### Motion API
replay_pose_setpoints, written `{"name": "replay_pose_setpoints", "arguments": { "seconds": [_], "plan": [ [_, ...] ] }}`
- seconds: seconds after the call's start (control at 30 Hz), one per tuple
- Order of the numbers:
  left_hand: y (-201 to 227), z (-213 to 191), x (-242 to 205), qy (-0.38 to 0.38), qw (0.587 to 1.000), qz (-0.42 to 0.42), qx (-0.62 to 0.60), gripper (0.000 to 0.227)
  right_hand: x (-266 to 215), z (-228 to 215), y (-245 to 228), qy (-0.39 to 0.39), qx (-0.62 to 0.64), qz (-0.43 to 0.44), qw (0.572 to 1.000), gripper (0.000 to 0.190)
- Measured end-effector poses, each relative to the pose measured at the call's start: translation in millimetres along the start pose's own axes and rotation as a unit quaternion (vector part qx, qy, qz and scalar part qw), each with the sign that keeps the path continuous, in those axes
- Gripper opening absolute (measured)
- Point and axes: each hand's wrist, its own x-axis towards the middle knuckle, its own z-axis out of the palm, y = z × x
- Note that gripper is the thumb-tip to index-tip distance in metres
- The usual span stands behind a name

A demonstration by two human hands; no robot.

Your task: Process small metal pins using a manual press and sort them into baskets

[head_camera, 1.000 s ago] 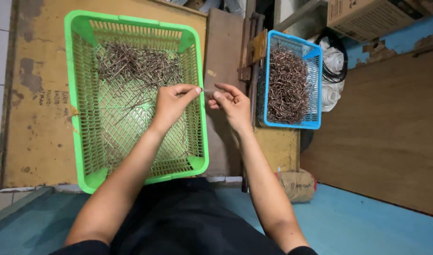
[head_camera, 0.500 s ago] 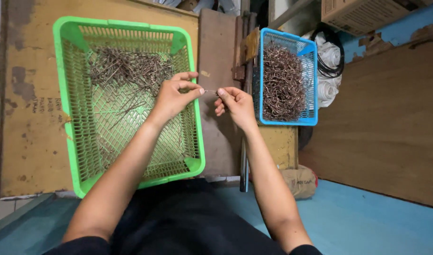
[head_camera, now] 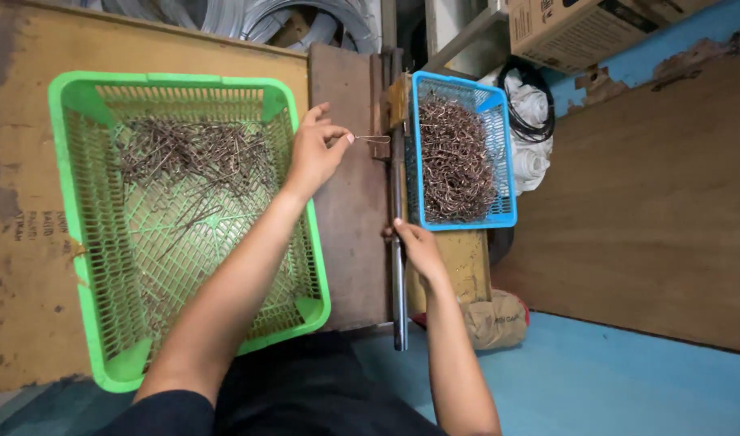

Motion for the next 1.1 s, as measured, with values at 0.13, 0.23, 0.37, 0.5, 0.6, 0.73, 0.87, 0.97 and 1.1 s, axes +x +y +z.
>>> {"name": "replay_pose_setpoints", "arguments": {
  "seconds": [0.13, 0.23, 0.37, 0.5, 0.6, 0.73, 0.87, 0.97, 1.1],
  "plan": [
    [-32, 24, 20, 0.014, 0.996, -0.037, 0.076, 0.008, 2, -5, 20, -0.025, 0.193, 0.07, 0.978, 0.046],
    [-44, 38, 25, 0.036, 0.994, -0.027, 0.097, 0.006, -2, -21, 32, -0.008, 0.182, 0.049, 0.982, 0.044],
    [-46, 38, 41, 0.025, 0.987, -0.07, 0.14, 0.005, -23, -44, -31, -0.019, 0.216, 0.057, 0.975, 0.05],
    [-76, 49, 44, 0.012, 0.981, -0.105, 0.162, 0.008, -40, -56, -60, -0.034, 0.246, 0.058, 0.967, 0.054],
    [-77, 51, 43, 0.015, 0.972, -0.16, 0.172, 0.006, -42, -53, -63, -0.045, 0.23, 0.054, 0.971, 0.055],
    [-50, 41, 42, 0.014, 0.984, -0.128, 0.123, 0.007, -31, -49, -43, -0.062, 0.231, 0.052, 0.97, 0.058],
    [-80, 46, 48, 0.001, 0.977, -0.169, 0.13, 0.009, -34, -46, -48, -0.06, 0.228, 0.053, 0.97, 0.056],
    [-99, 55, 53, -0.011, 0.968, -0.215, 0.128, 0.013, -40, -46, -59, -0.054, 0.223, 0.047, 0.972, 0.054],
    [-82, 54, 56, 0.015, 0.962, -0.258, 0.086, 0.016, -41, -44, -63, -0.07, 0.223, 0.052, 0.971, 0.053]
  ]
}}
